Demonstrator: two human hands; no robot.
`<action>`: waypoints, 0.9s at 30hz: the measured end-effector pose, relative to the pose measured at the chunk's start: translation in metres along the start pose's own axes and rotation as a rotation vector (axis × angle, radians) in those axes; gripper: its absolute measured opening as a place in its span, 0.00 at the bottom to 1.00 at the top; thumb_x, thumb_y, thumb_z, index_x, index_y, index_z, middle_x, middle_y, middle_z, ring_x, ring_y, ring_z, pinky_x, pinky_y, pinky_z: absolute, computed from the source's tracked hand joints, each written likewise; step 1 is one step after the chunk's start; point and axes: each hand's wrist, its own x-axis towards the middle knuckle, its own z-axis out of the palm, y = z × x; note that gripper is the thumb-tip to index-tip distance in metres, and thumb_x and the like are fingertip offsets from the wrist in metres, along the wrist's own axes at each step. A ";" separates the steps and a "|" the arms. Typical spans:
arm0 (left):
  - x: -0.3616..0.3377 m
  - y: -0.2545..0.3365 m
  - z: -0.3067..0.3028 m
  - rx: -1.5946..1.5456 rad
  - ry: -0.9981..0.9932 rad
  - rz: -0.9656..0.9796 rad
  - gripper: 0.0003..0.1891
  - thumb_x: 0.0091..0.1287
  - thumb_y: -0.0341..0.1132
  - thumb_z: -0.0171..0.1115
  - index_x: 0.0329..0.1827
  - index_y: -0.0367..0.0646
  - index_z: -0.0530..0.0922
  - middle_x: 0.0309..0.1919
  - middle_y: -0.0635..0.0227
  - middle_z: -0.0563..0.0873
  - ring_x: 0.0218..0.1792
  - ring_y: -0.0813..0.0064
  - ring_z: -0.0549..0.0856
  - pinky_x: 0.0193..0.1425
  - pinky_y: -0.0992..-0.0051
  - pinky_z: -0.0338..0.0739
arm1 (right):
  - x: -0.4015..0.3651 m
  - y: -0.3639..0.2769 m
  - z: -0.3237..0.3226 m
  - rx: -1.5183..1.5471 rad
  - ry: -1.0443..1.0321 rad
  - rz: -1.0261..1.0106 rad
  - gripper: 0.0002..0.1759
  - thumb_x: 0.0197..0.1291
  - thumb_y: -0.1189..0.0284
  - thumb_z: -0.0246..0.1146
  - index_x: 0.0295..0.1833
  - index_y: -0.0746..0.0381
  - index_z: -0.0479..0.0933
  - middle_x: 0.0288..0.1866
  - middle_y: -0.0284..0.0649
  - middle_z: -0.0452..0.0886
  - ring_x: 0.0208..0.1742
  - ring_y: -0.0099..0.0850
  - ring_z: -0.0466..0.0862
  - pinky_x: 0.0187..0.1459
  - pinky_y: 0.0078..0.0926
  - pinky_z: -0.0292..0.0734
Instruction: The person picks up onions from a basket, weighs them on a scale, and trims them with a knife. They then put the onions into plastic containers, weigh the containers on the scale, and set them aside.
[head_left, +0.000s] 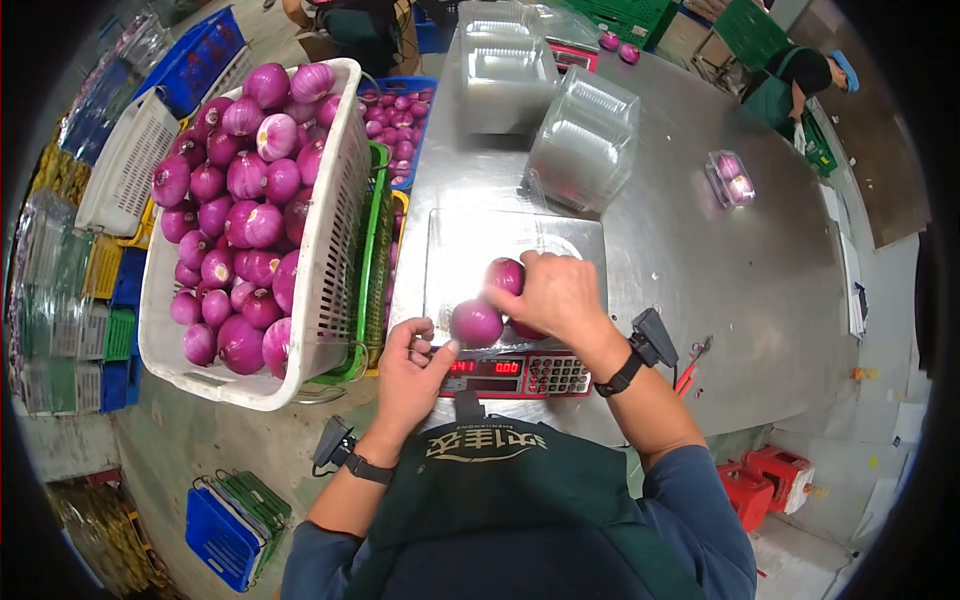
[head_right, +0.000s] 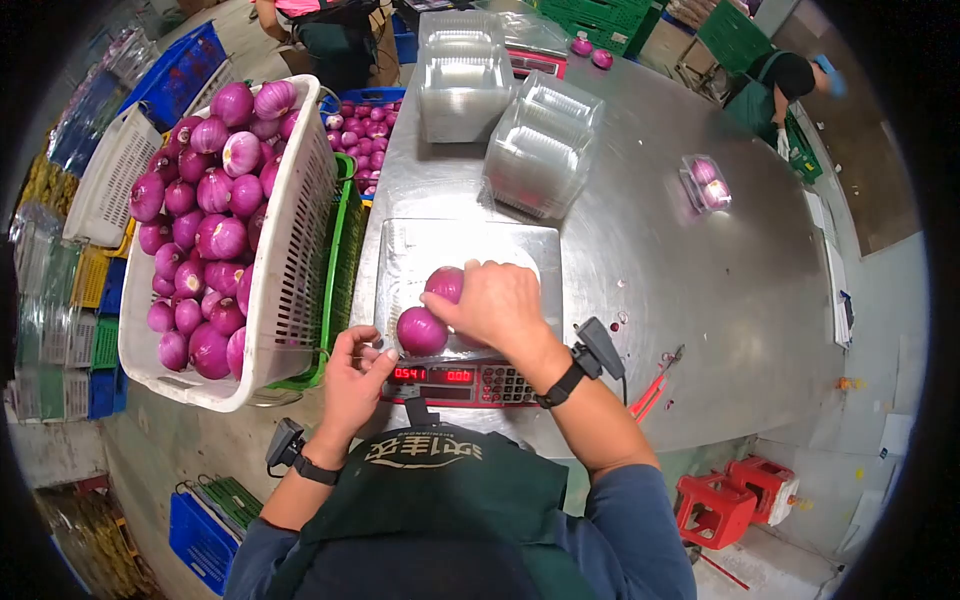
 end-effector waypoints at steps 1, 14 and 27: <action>0.005 0.001 0.006 -0.002 -0.007 -0.003 0.26 0.66 0.35 0.79 0.63 0.36 0.77 0.41 0.75 0.78 0.35 0.88 0.74 0.39 0.83 0.75 | -0.001 -0.002 0.006 -0.003 -0.003 0.007 0.34 0.56 0.40 0.68 0.35 0.66 0.86 0.29 0.54 0.88 0.34 0.51 0.90 0.41 0.45 0.86; 0.033 -0.005 0.008 0.133 -0.214 -0.099 0.31 0.61 0.31 0.82 0.63 0.35 0.72 0.40 0.75 0.76 0.32 0.91 0.72 0.36 0.87 0.72 | -0.004 0.004 0.024 0.224 0.115 0.067 0.37 0.45 0.45 0.79 0.53 0.61 0.85 0.35 0.47 0.88 0.38 0.48 0.88 0.42 0.45 0.84; 0.043 -0.004 0.000 0.159 -0.280 -0.148 0.39 0.57 0.36 0.85 0.67 0.34 0.71 0.47 0.64 0.84 0.47 0.76 0.83 0.52 0.73 0.81 | 0.014 0.006 0.027 0.180 0.106 0.007 0.30 0.48 0.46 0.79 0.41 0.62 0.87 0.25 0.45 0.85 0.27 0.45 0.86 0.32 0.43 0.82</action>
